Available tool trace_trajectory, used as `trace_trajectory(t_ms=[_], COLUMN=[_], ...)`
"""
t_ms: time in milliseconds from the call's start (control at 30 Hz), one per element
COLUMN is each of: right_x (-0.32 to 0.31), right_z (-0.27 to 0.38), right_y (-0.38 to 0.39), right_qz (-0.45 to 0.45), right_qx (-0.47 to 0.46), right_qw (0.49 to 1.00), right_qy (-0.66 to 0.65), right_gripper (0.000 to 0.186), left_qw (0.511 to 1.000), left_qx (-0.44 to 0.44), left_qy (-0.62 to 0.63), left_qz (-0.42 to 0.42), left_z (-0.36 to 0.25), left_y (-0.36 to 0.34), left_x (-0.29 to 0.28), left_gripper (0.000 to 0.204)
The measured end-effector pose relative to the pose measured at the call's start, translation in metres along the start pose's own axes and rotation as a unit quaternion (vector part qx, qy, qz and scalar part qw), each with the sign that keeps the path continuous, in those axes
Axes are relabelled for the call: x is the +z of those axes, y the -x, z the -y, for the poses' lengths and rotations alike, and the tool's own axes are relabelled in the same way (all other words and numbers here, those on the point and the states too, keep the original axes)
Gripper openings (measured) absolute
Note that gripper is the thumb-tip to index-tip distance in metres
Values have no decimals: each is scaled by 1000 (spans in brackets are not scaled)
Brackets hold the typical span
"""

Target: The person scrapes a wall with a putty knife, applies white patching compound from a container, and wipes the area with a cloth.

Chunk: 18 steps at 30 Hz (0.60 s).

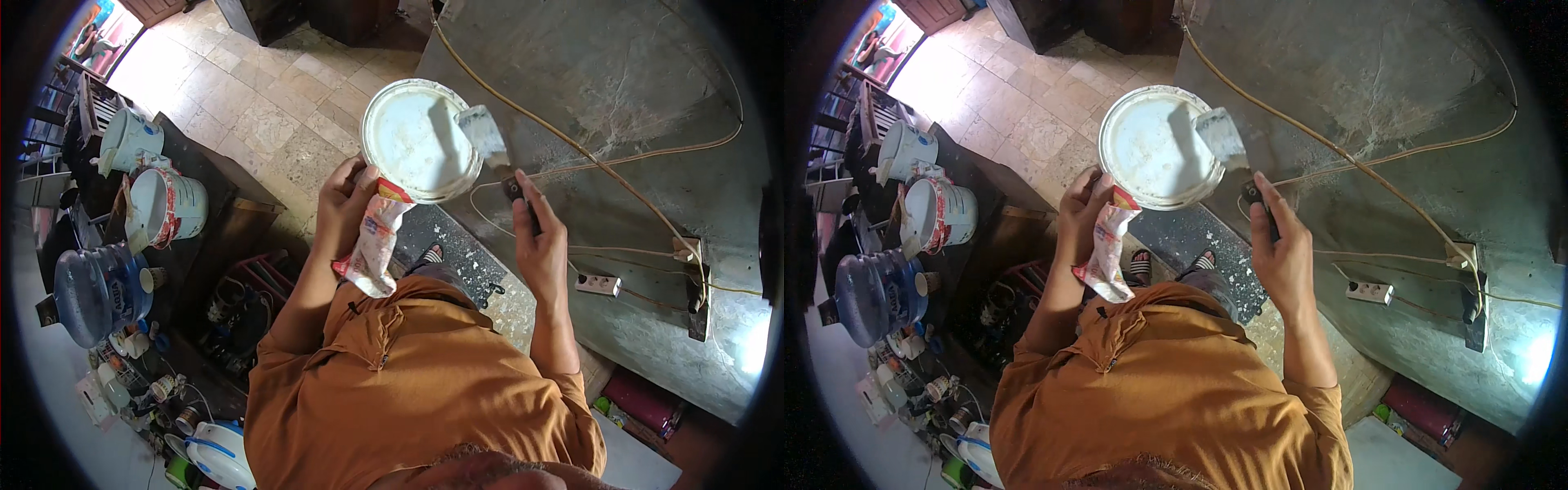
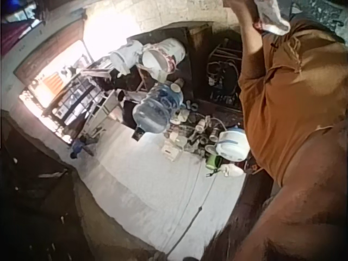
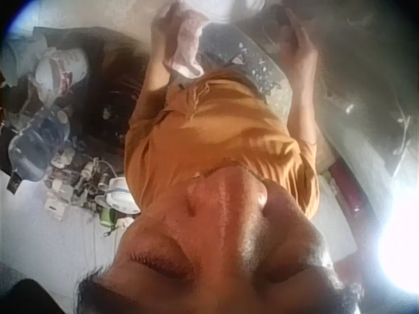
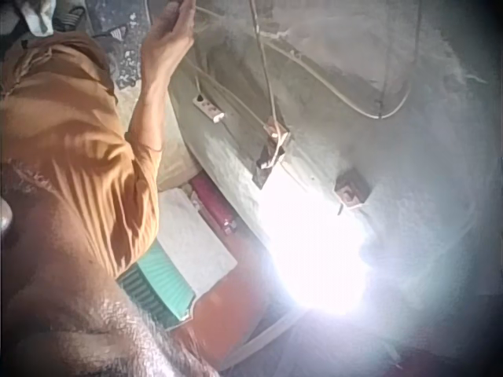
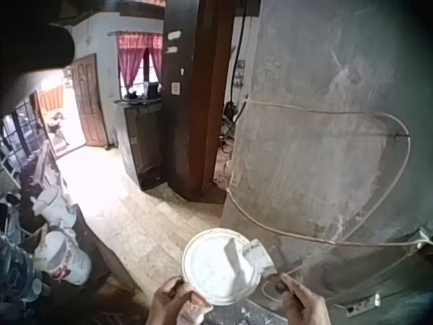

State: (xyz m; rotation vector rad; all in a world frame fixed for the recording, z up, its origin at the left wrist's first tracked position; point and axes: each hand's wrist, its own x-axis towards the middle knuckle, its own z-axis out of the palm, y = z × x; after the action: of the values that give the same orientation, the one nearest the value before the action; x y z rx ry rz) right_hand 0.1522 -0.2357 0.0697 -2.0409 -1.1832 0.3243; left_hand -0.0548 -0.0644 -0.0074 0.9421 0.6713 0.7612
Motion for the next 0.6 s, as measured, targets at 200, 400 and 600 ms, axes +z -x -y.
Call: trace_trajectory(t_ms=[200,400,600], right_x=[18,42,50], right_z=[15,15,17], right_y=[-7,-22,-23], right_qz=[24,-28,-7], right_qx=[79,-20,-97], right_qw=[996,999,994], right_qy=[-27,16,39], right_gripper=[36,39,41], left_qw=[997,995,993], left_qx=[72,94,99], left_qy=[14,4,-70], left_qz=[-25,-29,2], left_z=[21,22,16], left_y=[3,11,9], left_x=[14,22,-1], left_gripper=[33,30,34])
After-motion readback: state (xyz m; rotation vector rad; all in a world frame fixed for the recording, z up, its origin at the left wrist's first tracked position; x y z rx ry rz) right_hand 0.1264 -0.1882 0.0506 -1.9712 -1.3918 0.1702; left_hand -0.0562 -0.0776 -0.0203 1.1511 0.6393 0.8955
